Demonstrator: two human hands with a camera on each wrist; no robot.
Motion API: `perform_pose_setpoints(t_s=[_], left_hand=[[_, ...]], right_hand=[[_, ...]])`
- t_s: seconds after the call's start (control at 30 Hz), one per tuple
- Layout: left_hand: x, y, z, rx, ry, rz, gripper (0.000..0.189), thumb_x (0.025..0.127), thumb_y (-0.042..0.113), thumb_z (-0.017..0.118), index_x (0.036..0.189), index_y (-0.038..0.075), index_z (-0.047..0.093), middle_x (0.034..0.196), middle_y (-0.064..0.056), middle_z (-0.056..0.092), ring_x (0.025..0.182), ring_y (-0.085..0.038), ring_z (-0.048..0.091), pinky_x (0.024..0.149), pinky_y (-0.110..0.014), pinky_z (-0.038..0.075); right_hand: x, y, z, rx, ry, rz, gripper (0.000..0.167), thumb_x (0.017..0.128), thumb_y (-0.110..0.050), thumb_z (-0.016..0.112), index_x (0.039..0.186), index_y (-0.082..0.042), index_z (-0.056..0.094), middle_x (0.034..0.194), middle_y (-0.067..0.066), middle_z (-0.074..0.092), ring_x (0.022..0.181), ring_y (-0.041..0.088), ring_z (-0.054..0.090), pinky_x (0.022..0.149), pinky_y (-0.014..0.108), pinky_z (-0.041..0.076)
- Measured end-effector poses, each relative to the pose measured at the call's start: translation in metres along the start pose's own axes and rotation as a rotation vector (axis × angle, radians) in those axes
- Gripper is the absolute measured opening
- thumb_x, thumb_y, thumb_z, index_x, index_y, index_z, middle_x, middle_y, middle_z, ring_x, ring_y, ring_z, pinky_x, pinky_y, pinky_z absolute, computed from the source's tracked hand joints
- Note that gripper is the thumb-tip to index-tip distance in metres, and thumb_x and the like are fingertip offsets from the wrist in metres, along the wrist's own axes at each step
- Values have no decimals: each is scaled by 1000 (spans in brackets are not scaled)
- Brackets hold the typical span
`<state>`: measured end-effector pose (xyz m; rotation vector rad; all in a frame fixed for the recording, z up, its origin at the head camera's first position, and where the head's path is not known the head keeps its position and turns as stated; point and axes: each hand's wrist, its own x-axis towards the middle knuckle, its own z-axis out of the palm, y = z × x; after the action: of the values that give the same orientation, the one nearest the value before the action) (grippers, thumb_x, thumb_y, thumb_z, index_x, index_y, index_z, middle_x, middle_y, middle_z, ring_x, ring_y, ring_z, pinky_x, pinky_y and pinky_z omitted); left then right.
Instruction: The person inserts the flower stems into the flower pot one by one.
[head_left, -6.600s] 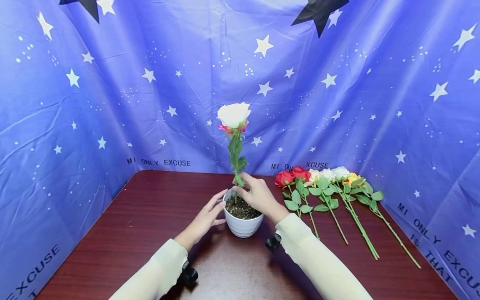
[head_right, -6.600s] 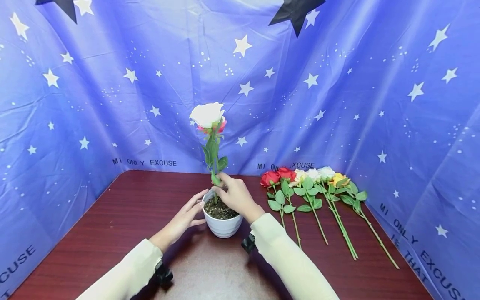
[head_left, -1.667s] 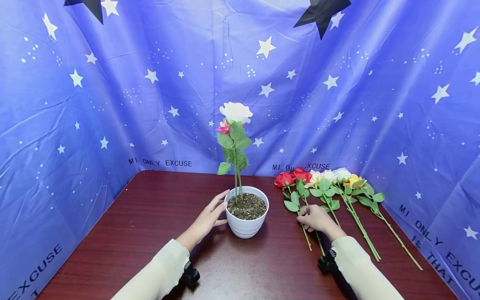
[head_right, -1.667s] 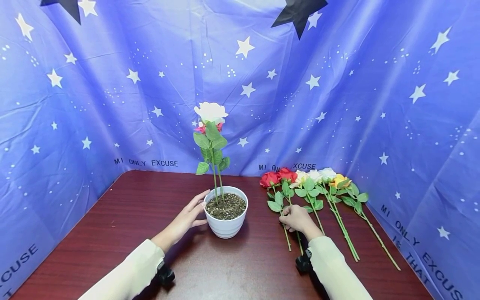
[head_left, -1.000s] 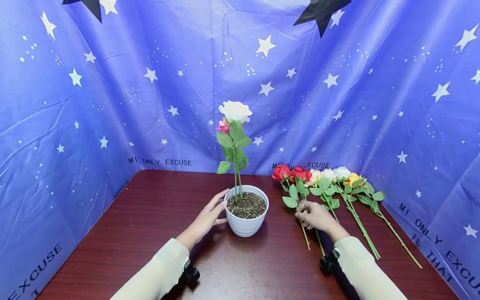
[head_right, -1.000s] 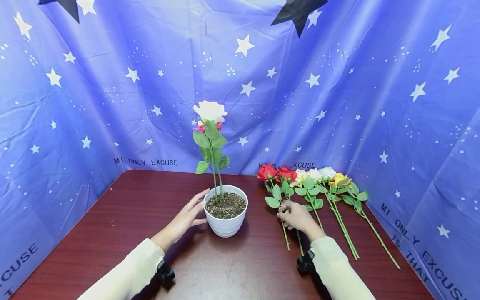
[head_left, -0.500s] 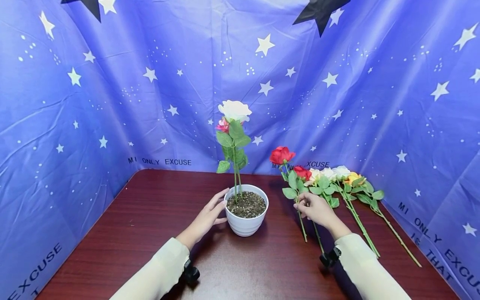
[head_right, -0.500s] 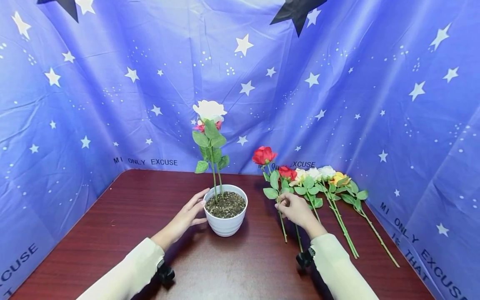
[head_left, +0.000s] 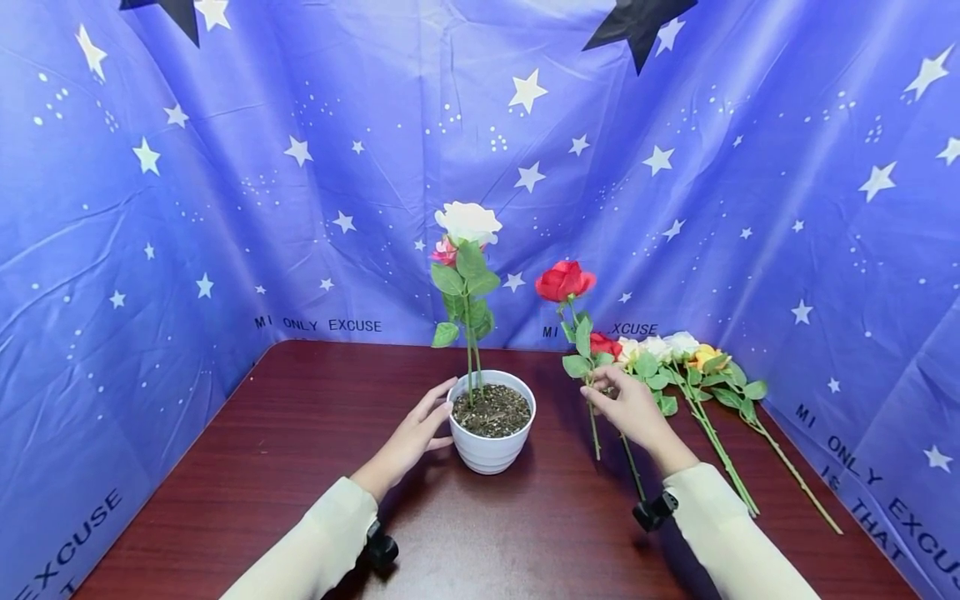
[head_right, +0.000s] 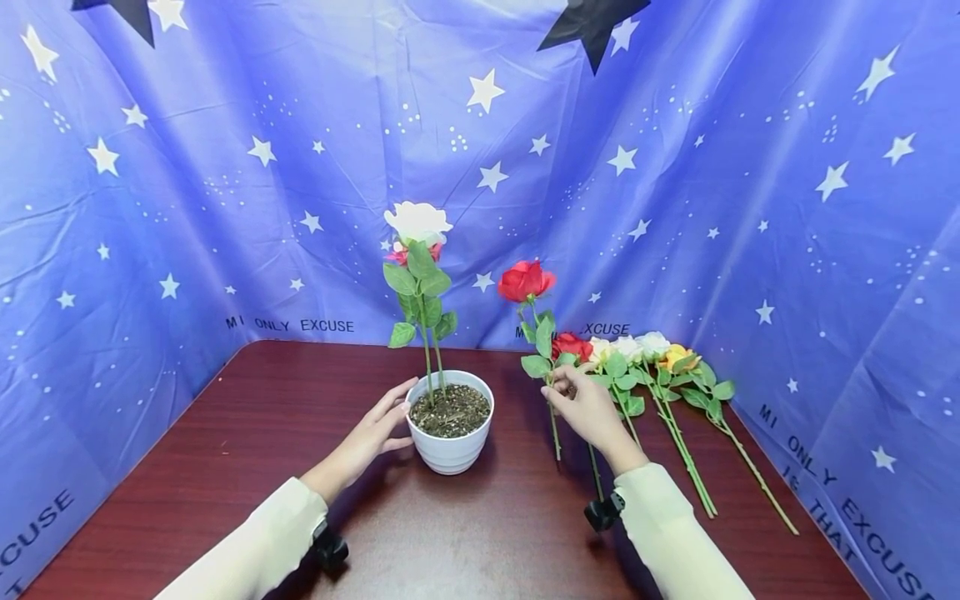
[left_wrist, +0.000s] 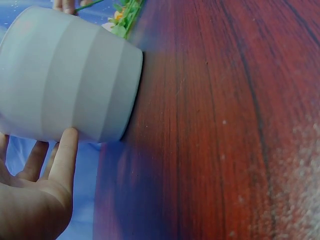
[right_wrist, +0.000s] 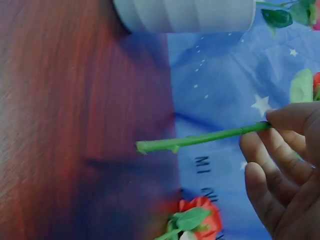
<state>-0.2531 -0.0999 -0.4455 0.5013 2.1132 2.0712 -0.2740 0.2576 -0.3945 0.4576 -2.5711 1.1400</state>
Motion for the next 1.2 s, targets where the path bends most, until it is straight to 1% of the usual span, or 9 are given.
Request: perform_pose_setpoints(t_s=[0.13,0.3,0.37,0.43,0.57,0.73,0.87,1.03,1.2], left_hand=[[-1,0,0,3,2,4,56,107,37,48,158,21,33,153,-22,31,139,-42,34,97,-52,52],[-1,1,0,-8,1,3,55,107,36,48,158,20,33,153,-22,31,139,-41,34,97,-53,52],[-1,2,0,-12,2,-3,55,107,35,48,158,20,33,153,-22,31,139,-40,35,98,-53,52],[-1,1,-1,-12,2,-6,54,107,35,49,157,21,34,154,-21,32,139,-40,35,98,-53,52],[0,1,-1,-11,-2,-8,52,107,35,49,156,23,36,154,-21,32,139,-40,35,98,-53,52],[0,1,0,-8,1,-7,53,107,36,49,156,23,35,153,-22,32,139,-40,35,97,-52,52],[-1,2,1,-1,4,-1,53,107,37,48,157,25,35,153,-21,32,138,-39,36,97,-51,53],[-3,2,1,8,9,-10,53,107,39,48,156,28,35,152,-19,33,137,-36,38,97,-50,53],[-3,2,1,7,7,-1,55,107,38,48,158,24,33,152,-20,33,138,-37,38,97,-51,52]], right_hand=[[8,-13,-1,19,72,-56,22,94,-17,72,111,-4,66,86,4,70,65,17,68,57,26,54],[17,-31,-3,92,128,-143,22,95,-15,72,112,-3,65,87,7,71,66,24,67,56,26,55],[20,-38,-3,111,137,-169,22,95,-15,71,112,-3,64,87,8,72,66,21,66,55,25,54],[23,-45,-3,123,141,-180,22,95,-15,71,113,-4,64,87,7,72,65,15,64,55,24,53],[27,-59,-1,145,145,-195,20,95,-11,71,112,-3,64,87,12,72,63,7,61,52,22,51],[24,-90,-2,199,135,-215,15,95,-2,68,107,5,62,84,21,70,61,7,59,52,20,50],[20,-115,-5,214,114,-219,14,96,-1,65,105,8,61,84,23,69,62,9,59,54,26,55],[21,-124,-3,225,69,-178,17,98,-6,64,112,5,63,90,21,70,68,13,63,61,37,59],[25,-129,2,251,18,-159,20,100,-6,62,117,2,62,93,22,71,76,21,67,67,41,61]])
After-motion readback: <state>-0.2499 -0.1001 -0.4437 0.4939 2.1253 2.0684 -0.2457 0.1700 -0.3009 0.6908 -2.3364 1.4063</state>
